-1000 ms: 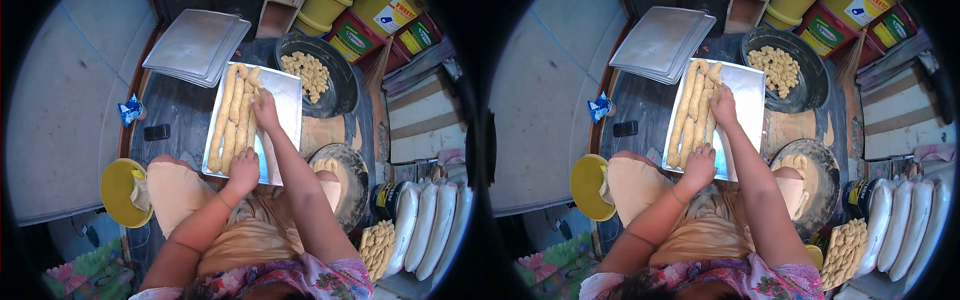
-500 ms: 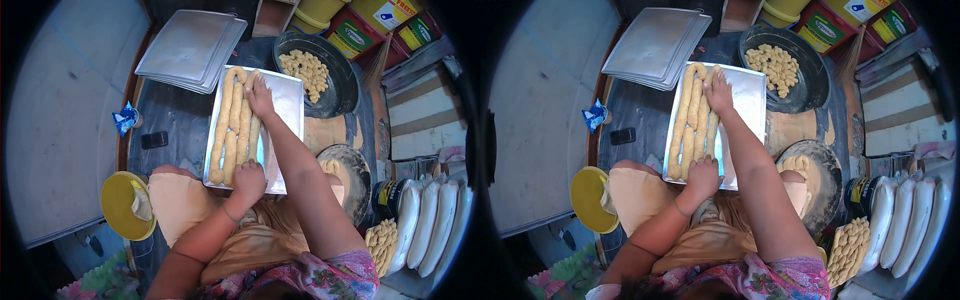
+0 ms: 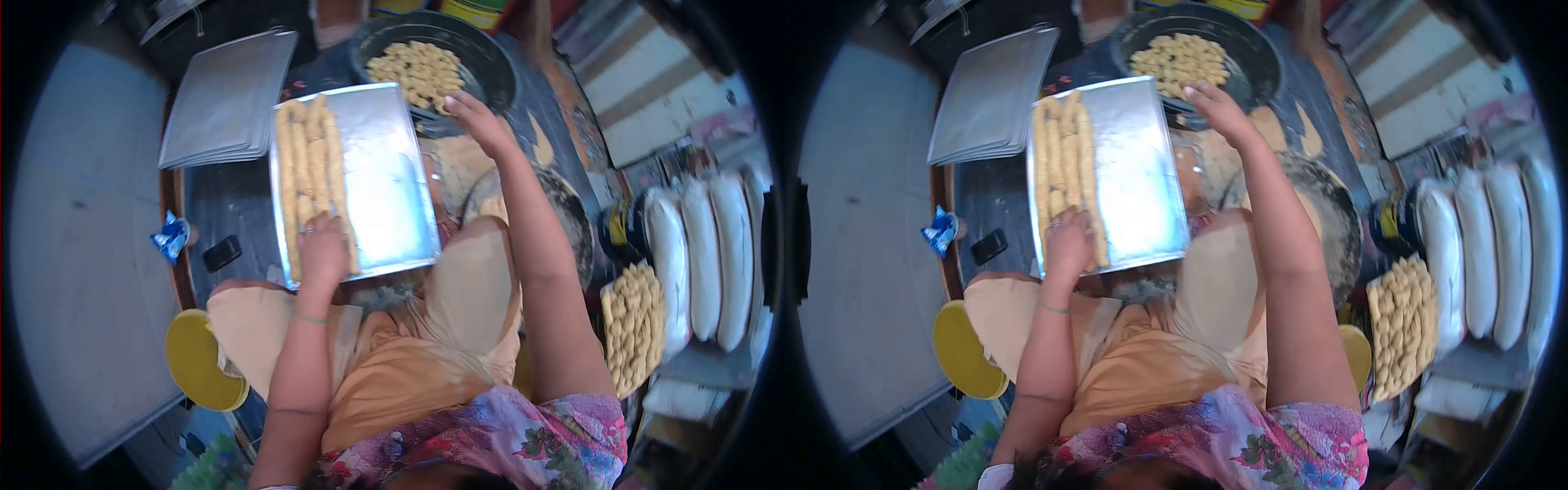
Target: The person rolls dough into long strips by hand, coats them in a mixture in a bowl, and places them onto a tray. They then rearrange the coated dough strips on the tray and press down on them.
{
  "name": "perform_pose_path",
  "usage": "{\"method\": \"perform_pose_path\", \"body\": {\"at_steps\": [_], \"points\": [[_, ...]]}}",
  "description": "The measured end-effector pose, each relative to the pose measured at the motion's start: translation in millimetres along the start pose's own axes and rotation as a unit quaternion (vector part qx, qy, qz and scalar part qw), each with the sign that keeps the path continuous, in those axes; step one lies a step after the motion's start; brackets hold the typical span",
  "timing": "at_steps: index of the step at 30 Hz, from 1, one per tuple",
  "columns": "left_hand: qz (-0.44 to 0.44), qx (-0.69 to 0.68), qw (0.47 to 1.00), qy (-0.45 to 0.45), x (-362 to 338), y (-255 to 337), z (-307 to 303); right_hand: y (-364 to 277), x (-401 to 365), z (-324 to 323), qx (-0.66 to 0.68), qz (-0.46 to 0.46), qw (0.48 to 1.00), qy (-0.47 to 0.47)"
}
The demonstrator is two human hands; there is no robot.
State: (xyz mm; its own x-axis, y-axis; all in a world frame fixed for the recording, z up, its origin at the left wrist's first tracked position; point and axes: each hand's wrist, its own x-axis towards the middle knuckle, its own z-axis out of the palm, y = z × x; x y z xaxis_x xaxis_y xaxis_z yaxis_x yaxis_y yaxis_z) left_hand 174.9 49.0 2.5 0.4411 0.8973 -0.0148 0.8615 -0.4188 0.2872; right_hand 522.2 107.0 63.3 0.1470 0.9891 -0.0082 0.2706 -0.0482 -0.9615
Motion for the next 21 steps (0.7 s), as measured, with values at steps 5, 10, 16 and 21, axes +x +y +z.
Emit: {"method": "perform_pose_path", "body": {"at_steps": [5, 10, 16, 21], "points": [[0.014, -0.063, 0.997, 0.032, -14.7, 16.2, -6.1, 96.6, -146.8, -109.5, 0.109, 0.111, 0.968, 0.197], [0.150, -0.141, 0.975, 0.083, 12.9, 83.1, -29.8, 298.5, -303.0, -136.9, 0.126, 0.367, 0.885, 0.258], [0.310, -0.257, 0.913, 0.066, 53.0, 265.2, -27.6, 386.8, -388.7, -65.6, -0.061, 0.471, 0.811, 0.343], [0.329, -0.191, 0.924, -0.032, 47.8, 363.1, 62.2, 405.3, -375.9, -40.1, -0.240, 0.402, 0.802, 0.372]]}}
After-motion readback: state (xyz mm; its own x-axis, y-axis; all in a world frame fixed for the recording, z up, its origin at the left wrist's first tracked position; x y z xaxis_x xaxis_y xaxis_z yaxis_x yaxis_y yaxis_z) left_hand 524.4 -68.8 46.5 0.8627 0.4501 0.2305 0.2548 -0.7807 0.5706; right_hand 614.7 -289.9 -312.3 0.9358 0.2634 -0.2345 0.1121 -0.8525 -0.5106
